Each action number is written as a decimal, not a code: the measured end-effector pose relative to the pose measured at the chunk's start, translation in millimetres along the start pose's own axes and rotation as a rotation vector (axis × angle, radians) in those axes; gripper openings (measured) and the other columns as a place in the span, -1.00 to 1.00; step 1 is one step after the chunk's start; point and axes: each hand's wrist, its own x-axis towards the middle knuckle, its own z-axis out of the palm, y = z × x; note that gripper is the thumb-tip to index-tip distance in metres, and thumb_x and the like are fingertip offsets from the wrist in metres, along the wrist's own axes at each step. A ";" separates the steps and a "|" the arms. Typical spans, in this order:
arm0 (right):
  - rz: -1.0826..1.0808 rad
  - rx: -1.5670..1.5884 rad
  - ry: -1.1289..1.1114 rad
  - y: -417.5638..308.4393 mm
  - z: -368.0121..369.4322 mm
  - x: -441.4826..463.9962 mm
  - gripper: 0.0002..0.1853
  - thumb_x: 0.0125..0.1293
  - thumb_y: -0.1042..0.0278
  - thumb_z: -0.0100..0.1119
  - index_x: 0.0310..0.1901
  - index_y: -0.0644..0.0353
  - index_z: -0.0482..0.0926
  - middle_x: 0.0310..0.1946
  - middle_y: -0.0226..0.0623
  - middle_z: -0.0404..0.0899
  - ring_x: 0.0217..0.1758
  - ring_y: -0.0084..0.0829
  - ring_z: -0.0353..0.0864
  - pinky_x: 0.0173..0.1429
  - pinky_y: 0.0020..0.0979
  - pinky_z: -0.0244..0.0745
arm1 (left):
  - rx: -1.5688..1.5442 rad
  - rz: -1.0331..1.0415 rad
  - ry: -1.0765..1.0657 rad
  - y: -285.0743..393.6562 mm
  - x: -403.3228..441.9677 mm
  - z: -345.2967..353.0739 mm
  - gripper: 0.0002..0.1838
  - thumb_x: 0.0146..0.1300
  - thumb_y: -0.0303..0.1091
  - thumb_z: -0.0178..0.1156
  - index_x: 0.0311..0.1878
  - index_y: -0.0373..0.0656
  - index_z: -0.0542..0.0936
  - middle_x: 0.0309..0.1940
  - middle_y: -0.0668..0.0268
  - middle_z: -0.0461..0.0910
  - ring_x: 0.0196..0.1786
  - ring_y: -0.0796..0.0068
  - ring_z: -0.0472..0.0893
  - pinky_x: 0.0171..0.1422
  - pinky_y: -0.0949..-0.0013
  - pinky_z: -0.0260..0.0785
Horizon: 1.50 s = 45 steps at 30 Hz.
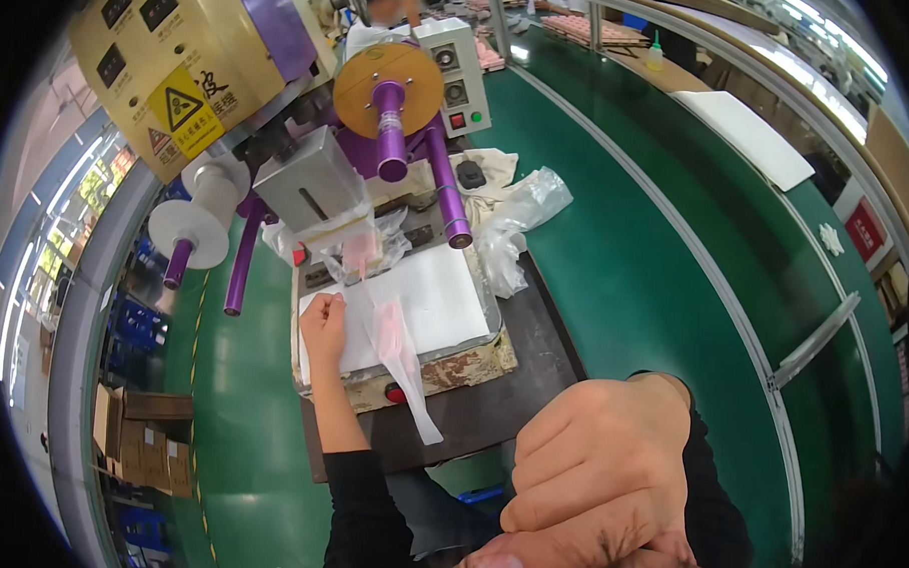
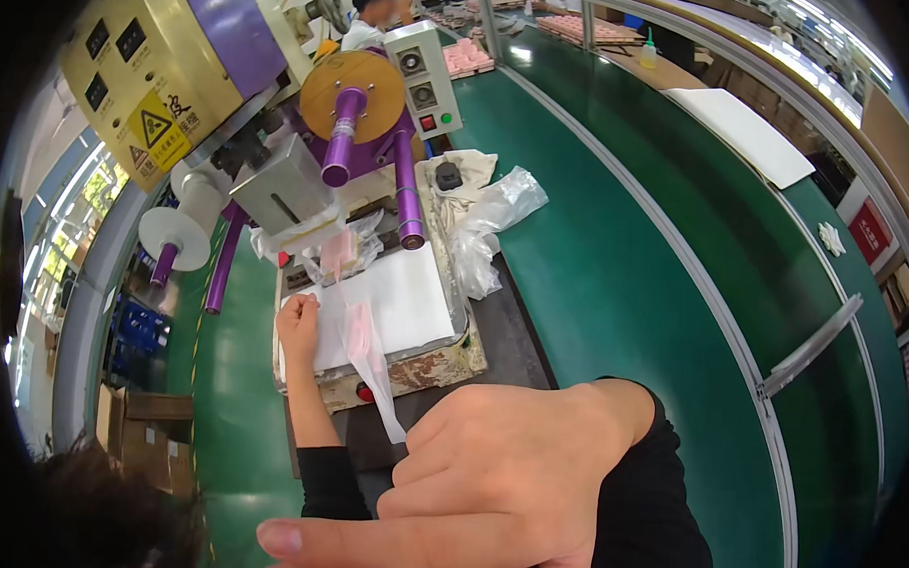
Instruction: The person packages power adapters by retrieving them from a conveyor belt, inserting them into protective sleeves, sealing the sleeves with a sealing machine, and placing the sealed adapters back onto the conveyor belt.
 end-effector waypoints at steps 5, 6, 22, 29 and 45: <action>0.002 -0.095 0.071 -3.1 14.6 0.2 -0.21 0.17 -0.27 0.43 0.24 0.14 0.41 -0.47 -0.43 0.61 -0.63 -0.41 0.50 -0.62 -0.41 0.25 | -0.001 -0.029 -0.006 -0.2 1.3 1.2 -0.77 0.42 -0.36 0.25 -0.37 -0.25 0.58 -0.55 0.58 0.42 -0.46 0.77 0.28 -0.39 0.53 0.09; -0.005 -0.128 0.094 -3.1 17.1 1.9 -0.19 0.17 -0.27 0.43 0.26 0.14 0.40 -0.47 -0.43 0.61 -0.63 -0.41 0.50 -0.62 -0.41 0.25 | 0.013 -0.032 -0.014 1.0 0.3 -1.4 -0.78 0.42 -0.36 0.25 -0.37 -0.25 0.58 -0.53 0.58 0.44 -0.45 0.78 0.29 -0.38 0.53 0.09; -0.281 -0.905 0.506 1.6 29.8 28.8 0.08 0.20 -0.28 0.42 0.56 0.10 0.07 -0.41 -0.47 0.68 -0.66 -0.39 0.50 -0.64 -0.35 0.26 | 0.041 0.015 0.063 -5.5 -1.0 1.2 -0.75 0.38 -0.39 0.27 -0.41 -0.31 0.53 -0.67 0.50 0.35 -0.55 0.72 0.23 -0.48 0.42 0.07; -0.422 -1.114 0.743 -11.8 36.3 7.8 -0.86 0.44 0.32 0.18 -0.07 0.16 0.56 -0.62 -0.46 0.61 -0.69 -0.61 0.49 -0.57 -0.62 0.30 | 0.003 0.024 0.073 11.1 -1.7 1.5 -0.75 0.38 -0.40 0.27 -0.41 -0.31 0.53 -0.69 0.49 0.32 -0.56 0.71 0.22 -0.49 0.40 0.06; -0.047 -0.983 0.430 -30.1 20.8 11.7 -0.87 0.41 0.35 0.21 -0.21 0.09 0.44 -0.67 -0.40 0.58 -0.78 -0.57 0.42 -0.66 -0.58 0.22 | 0.023 0.026 0.071 3.7 -1.7 2.3 -0.73 0.37 -0.37 0.27 -0.42 -0.31 0.52 -0.71 0.45 0.34 -0.59 0.69 0.22 -0.51 0.39 0.05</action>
